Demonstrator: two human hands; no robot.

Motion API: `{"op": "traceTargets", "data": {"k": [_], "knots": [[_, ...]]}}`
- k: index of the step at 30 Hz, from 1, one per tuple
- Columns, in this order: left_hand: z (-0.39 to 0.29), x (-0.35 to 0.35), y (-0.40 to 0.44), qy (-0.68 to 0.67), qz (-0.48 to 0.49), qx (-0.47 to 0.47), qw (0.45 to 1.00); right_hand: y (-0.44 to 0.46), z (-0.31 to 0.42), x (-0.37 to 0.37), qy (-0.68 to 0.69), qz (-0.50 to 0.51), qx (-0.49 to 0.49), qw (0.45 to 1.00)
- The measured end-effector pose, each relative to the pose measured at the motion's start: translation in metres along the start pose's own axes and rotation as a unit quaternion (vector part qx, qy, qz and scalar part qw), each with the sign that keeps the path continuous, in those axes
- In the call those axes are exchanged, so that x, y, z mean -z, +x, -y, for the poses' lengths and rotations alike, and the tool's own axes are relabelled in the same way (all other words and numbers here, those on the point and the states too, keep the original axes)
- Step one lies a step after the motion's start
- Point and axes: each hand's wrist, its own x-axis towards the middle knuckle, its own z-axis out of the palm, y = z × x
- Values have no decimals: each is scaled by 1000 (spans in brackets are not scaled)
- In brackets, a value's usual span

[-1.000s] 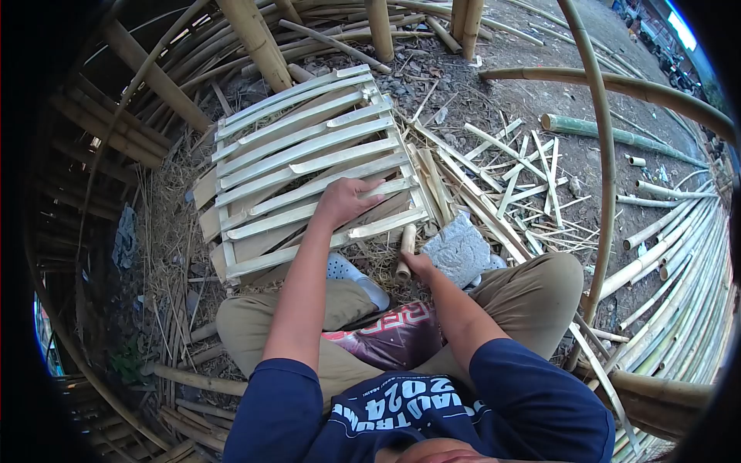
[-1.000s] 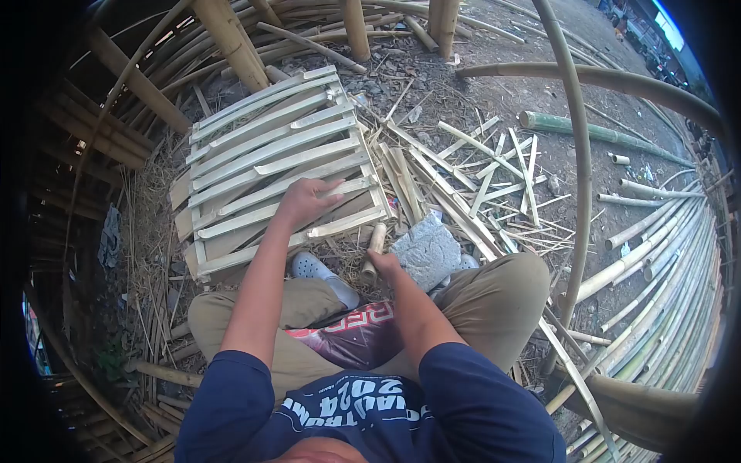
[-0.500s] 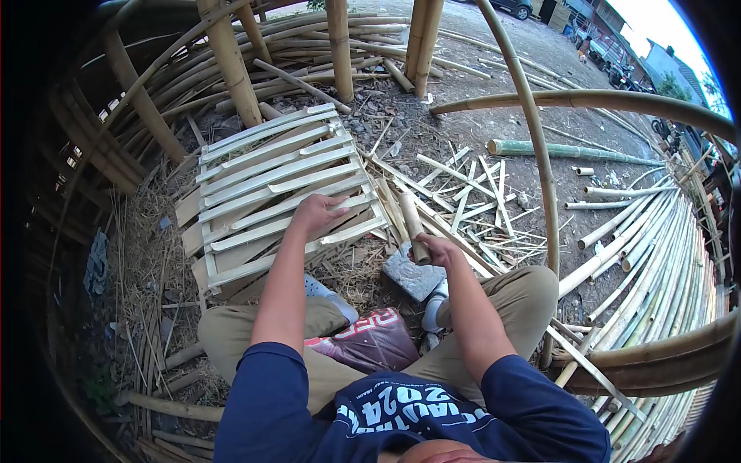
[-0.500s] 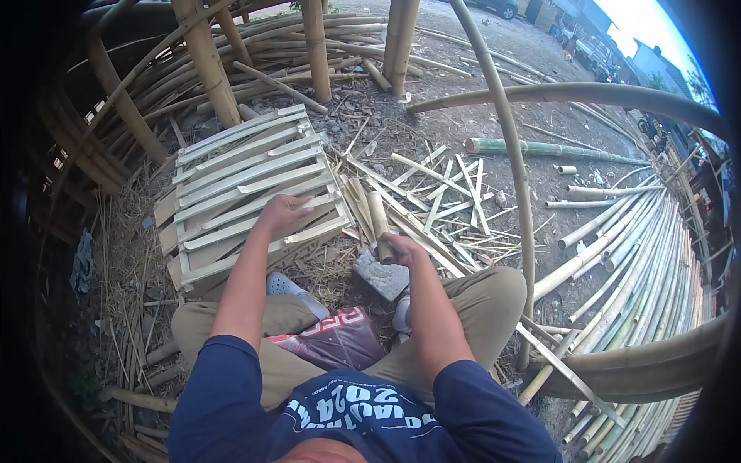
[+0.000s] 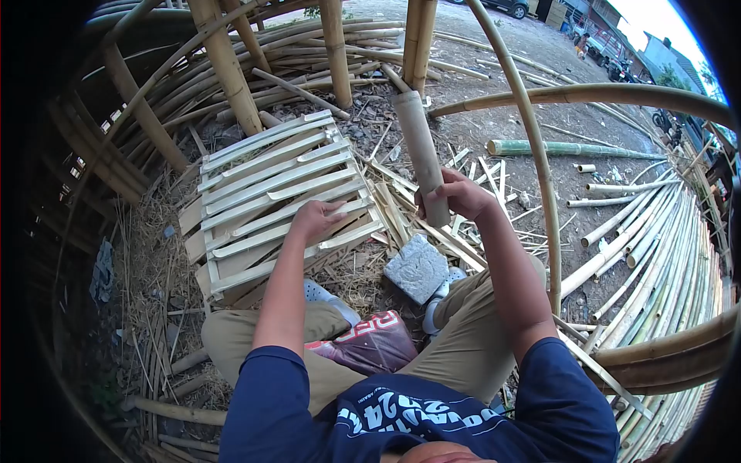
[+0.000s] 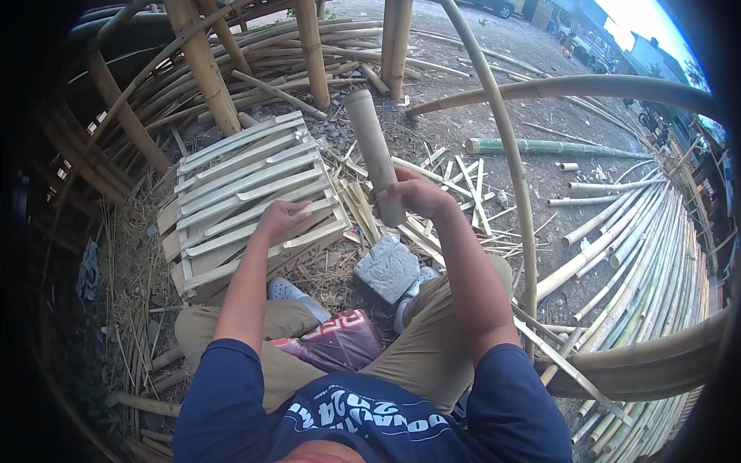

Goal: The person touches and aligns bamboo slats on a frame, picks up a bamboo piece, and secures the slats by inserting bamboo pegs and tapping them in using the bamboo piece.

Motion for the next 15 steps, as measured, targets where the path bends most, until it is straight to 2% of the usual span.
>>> {"op": "traceTargets", "data": {"k": [4, 7, 9, 11, 12, 15], "knots": [[-10, 2, -7, -12, 0, 2, 1000, 18, -1, -8, 162, 20, -31, 986], [-5, -2, -2, 1, -14, -10, 1000, 30, -7, -11, 192, 32, -18, 981], [0, -5, 0, 4, -20, -15, 1000, 43, -17, -19, 158, -66, -34, 985], [-4, -4, -3, 10, -23, -10, 1000, 69, -46, -23, 93, -198, -101, 970], [-7, -3, -4, 13, -26, -10, 1000, 69, -43, -33, 41, -232, -168, 957], [-8, -4, -3, 3, -24, -4, 1000, 97, -82, -35, 29, -222, -204, 953]]}}
